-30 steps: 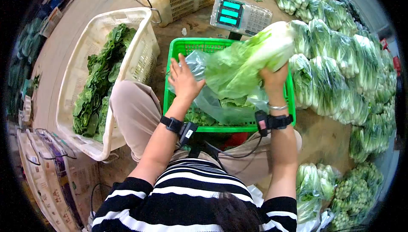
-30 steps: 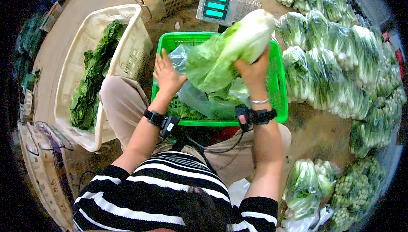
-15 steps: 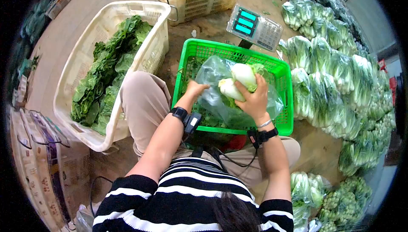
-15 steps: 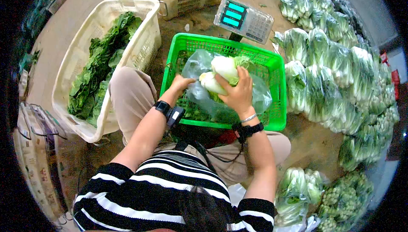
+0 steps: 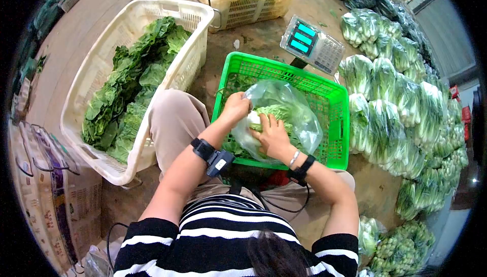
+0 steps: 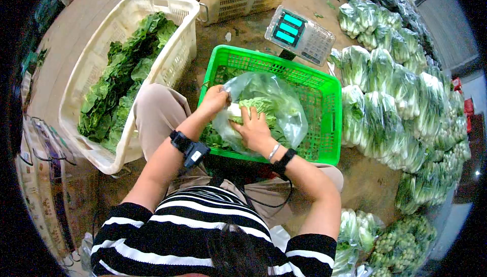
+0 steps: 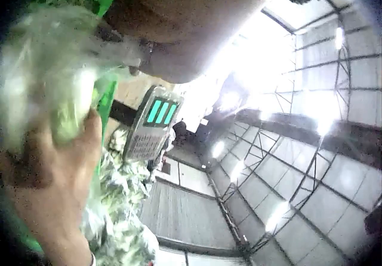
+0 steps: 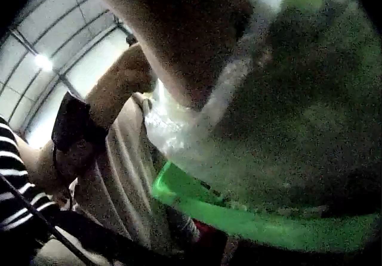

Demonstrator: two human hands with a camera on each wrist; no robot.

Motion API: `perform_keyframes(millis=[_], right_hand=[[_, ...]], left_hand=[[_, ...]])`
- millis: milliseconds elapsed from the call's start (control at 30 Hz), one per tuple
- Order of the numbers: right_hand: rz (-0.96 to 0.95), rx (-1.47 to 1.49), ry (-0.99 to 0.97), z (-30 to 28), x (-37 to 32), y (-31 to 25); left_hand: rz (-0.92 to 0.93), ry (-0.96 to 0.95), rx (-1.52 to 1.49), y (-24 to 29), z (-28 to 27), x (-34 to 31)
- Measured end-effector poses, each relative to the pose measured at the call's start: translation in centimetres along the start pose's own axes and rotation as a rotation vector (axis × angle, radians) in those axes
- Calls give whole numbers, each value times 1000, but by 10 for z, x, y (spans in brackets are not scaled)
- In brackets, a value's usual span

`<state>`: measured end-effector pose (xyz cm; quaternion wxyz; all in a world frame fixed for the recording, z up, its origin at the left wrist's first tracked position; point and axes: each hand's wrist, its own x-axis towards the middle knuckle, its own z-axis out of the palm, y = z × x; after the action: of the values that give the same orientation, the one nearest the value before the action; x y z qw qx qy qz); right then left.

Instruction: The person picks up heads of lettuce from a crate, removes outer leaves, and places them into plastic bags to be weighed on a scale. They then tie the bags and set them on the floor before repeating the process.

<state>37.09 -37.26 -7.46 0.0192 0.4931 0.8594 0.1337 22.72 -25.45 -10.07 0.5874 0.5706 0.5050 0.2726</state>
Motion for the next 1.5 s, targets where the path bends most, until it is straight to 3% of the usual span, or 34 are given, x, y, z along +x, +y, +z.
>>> perform_keyframes(millis=[67,100,133,267,333,400,467,500,533,567,633,700,733,800,833,933,1000,1067,1100,1133,1167,1200,1267,1300,1367,1400,1467,1500], right_hand=[[38,83,-404,-2,21,-5],[75,154,-499,9,29,-2],[76,154,-499,22,38,2],[232,160,-488,48,66,7],[187,143,-697,45,83,-5],[182,33,-745,100,82,-17],[217,193,-420,122,82,-9],[105,130,-127,118,69,2],[59,186,-81,119,60,13],[87,293,-192,118,59,17],[129,425,-313,133,55,9],[32,134,-99,154,71,6],[34,138,-103,159,67,7],[172,421,-429,120,75,23],[169,466,-372,132,70,25],[128,334,-435,119,80,26],[134,228,-483,94,88,27],[-11,154,-132,85,75,34],[61,495,226,76,61,42],[221,678,129,63,40,51],[390,582,-88,59,15,65],[571,432,-575,37,-2,83],[516,-258,-1171,3,-43,120],[584,-471,-867,5,-82,141],[723,-603,-588,-39,-99,170],[727,-600,-586,-62,-89,173],[1135,-98,-497,-97,-49,171],[918,206,-213,-103,-28,139]], left_hand=[[-62,46,-91,-3,6,1],[30,68,-7,-6,6,2],[125,93,72,-8,6,3],[181,-26,352,10,-11,-9],[231,-66,490,14,-7,-4],[258,-105,460,17,-1,11],[119,-186,240,38,-3,21],[232,-126,211,41,-18,27],[63,-148,158,69,-39,16],[30,-159,11,67,-50,19],[38,-242,154,72,-63,14],[26,-267,176,85,-68,17],[21,-270,176,91,-71,14],[-67,-426,-74,99,-78,10],[-106,-464,-223,96,-81,11],[-69,-370,-226,84,-79,31],[-82,-406,-183,83,-72,40],[33,-388,29,79,-64,42],[20,-404,62,83,-67,38],[14,-412,69,82,-66,35],[2,-404,-92,82,-66,32],[-8,-395,-251,83,-67,31],[-16,-420,-332,79,-67,29],[-45,-444,-346,81,-66,27],[-101,-472,-368,83,-64,22],[-100,-473,-363,84,-63,19],[-126,-487,-347,88,-61,16],[-107,-476,-375,92,-56,11]])
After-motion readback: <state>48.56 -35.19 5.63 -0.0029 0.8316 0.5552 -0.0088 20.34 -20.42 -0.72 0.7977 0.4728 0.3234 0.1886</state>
